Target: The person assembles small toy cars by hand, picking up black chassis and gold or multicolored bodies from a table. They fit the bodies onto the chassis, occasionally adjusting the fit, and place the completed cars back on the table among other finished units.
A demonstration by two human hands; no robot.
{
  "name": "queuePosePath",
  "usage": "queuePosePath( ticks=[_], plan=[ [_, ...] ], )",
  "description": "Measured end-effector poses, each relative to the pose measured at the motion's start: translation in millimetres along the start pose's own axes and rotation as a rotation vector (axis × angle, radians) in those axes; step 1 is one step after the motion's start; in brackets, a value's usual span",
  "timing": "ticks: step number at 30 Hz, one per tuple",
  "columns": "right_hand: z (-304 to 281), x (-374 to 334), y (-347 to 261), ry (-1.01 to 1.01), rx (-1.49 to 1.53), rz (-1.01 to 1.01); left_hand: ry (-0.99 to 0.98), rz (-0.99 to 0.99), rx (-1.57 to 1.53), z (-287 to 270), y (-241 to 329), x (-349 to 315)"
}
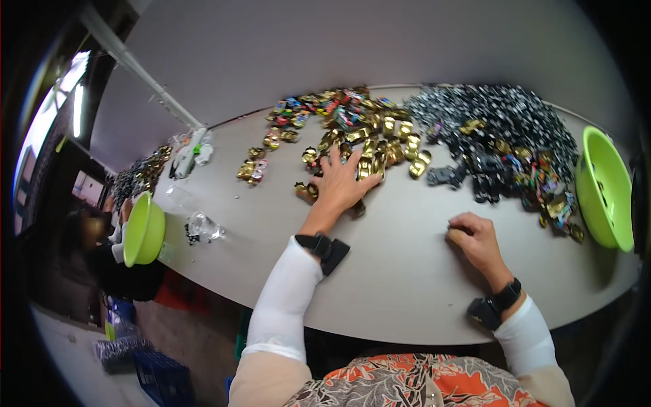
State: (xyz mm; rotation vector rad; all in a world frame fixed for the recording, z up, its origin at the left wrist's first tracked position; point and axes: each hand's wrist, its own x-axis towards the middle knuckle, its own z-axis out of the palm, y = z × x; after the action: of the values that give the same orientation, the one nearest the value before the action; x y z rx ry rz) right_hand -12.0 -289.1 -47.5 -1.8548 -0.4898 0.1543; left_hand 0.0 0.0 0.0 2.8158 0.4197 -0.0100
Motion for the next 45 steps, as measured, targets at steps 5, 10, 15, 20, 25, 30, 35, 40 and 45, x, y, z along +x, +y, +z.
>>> queuePosePath(
  ticks=[5,10,15,20,25,30,35,40,45],
  plan=[
    [-1,-7,-2,0.026,-0.028,-0.104,0.012,0.203,-0.053,18,19,-67],
    [-2,-10,-1,0.078,0.083,-0.087,0.08,0.174,0.129,11,33,-83],
    [-5,-9,-3,0.163,0.23,0.007,0.328,0.514,0.003,26,65,-48],
    [-1,-5,-1,0.218,0.296,0.01,0.363,0.674,-0.181,55,116,-11],
    [0,-2,0,0.28,0.259,-0.011,0.286,0.548,0.016,69,131,4],
    [1,2,7,0.346,0.274,-0.071,0.292,0.381,-0.401,46,113,-12],
    [-20,-6,4,0.347,0.201,-0.083,-0.106,0.069,-1.089,31,108,-57],
    [-10,-20,-32,0.15,0.28,-0.097,-0.378,0.091,-1.31,44,88,-92],
    [0,-23,-27,-0.036,0.525,0.033,-0.475,0.112,-1.653,45,77,-104]
  ],
)
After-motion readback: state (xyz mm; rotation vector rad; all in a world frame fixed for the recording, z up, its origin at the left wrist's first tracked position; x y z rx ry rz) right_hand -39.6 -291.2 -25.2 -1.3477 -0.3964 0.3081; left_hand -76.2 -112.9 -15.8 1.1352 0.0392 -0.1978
